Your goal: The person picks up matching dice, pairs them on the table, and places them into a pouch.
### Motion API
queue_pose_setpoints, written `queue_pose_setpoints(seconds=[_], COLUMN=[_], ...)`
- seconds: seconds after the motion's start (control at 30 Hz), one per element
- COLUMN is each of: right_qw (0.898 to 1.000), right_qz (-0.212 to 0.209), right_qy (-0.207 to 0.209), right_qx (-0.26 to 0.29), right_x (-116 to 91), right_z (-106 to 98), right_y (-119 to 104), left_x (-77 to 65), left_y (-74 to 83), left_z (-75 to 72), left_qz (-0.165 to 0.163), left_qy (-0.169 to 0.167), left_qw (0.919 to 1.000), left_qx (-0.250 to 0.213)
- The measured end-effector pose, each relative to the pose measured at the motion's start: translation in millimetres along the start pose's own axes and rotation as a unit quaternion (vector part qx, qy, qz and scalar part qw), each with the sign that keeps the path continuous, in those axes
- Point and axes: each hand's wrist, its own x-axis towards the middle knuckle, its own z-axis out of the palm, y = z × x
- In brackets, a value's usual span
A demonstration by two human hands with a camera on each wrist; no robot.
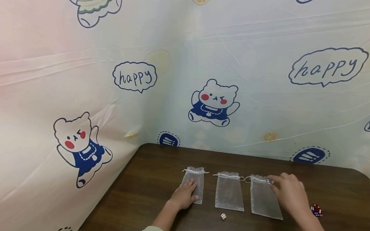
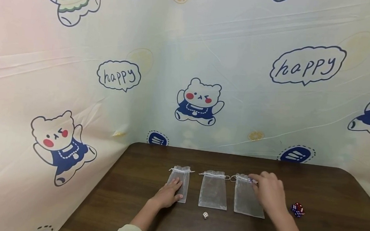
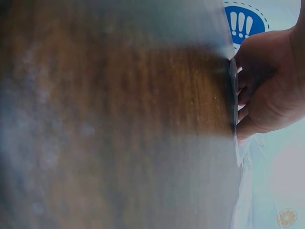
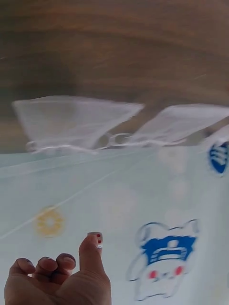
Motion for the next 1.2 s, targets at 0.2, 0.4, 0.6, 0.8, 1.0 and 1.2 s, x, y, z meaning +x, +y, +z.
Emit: queue_pose_setpoints(seconds=[0.2, 0.4, 0.6, 0.8, 1.0, 1.2], right_qw=[0.998, 0.991, 0.973, 0.957, 0.948, 0.946], right_qz=[-0.05, -0.113, -0.152, -0.172, -0.192, -0.181], right_qy=[-0.018, -0.064, -0.155, -0.215, -0.233, -0.248], right_qx=[0.029, 0.043, 0.077, 0.095, 0.103, 0.106], right_x=[-2.8, -9.9, -18.7, -24.7, -28.9, -32.0], right_z=[20.5, 42.1, 52.7, 59.5, 63.5, 65.8], right_y=[-30.3, -47.8, -55.9, -58.1, -57.4, -59.3], left_x=[-0.6, -0.9, -0.9, -1.0, -1.5, -1.4], left_y=[1.2, 0.9, 2.3, 2.8, 2.8, 2.3], left_z=[-1.2, -1.3, -2.9, -3.5, -3.5, -3.3], left_qz=[0.0, 0.0, 0.0, -0.001, -0.002, -0.002], left_qy=[-0.001, 0.0, -0.002, -0.003, -0.003, 0.0], left_qw=[1.0, 1.0, 1.0, 1.0, 1.0, 1.0], left_qx=[-0.004, -0.003, -0.001, 0.002, 0.003, 0.001])
